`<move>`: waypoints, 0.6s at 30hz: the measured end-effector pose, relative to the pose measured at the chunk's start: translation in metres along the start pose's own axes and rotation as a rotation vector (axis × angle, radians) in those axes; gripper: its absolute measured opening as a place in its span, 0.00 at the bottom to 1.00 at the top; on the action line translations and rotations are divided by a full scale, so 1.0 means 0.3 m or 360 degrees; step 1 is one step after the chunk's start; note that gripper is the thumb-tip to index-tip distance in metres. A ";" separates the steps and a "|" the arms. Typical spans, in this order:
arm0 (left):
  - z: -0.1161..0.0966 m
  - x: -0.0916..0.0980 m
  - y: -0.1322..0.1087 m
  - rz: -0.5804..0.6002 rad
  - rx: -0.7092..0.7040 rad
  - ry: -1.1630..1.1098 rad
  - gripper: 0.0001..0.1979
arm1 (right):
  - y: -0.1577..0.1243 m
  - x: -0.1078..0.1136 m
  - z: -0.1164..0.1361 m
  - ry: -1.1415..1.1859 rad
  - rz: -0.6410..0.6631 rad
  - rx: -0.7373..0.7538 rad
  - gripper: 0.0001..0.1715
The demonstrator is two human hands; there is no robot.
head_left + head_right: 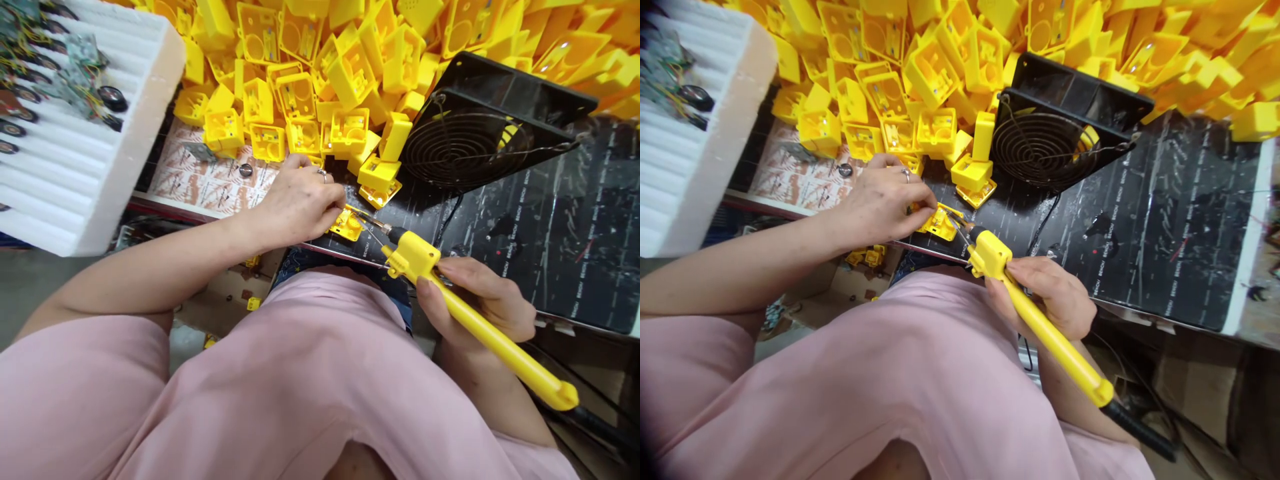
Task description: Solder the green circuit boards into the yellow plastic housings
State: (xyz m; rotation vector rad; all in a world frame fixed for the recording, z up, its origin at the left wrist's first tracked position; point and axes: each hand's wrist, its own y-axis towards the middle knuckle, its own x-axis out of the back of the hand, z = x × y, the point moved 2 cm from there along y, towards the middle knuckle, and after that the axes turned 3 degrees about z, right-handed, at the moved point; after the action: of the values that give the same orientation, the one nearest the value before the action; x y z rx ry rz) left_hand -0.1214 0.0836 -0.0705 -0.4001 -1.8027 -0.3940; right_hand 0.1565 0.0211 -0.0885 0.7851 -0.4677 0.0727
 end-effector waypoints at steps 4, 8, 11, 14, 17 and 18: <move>0.002 0.001 0.011 0.0034 0.0001 -0.0060 0.11 | 0.015 -0.007 0.020 -0.0046 0.0054 0.0009 0.28; -0.004 0.000 0.021 0.0060 -0.0003 -0.0029 0.11 | 0.022 -0.006 0.041 -0.0182 0.0131 -0.0038 0.20; -0.012 -0.004 0.027 0.0073 -0.0023 0.0041 0.11 | 0.028 -0.009 0.044 -0.0234 0.0175 0.0031 0.14; -0.016 -0.004 0.032 0.0067 -0.0069 0.0118 0.10 | 0.046 -0.012 0.047 -0.0268 0.0195 0.0143 0.14; -0.019 -0.002 0.037 0.0066 -0.0127 0.0187 0.10 | 0.090 -0.022 0.069 -0.0372 0.0348 0.0189 0.11; -0.020 -0.001 0.039 0.0073 -0.0145 0.0214 0.11 | 0.107 -0.024 0.080 -0.0389 0.0405 0.0224 0.10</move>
State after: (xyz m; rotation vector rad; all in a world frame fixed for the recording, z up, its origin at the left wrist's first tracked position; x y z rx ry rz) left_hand -0.1107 0.0912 -0.0684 -0.4667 -1.6463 -0.4615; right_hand 0.1334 0.0280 -0.0556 0.8737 -0.8004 0.2504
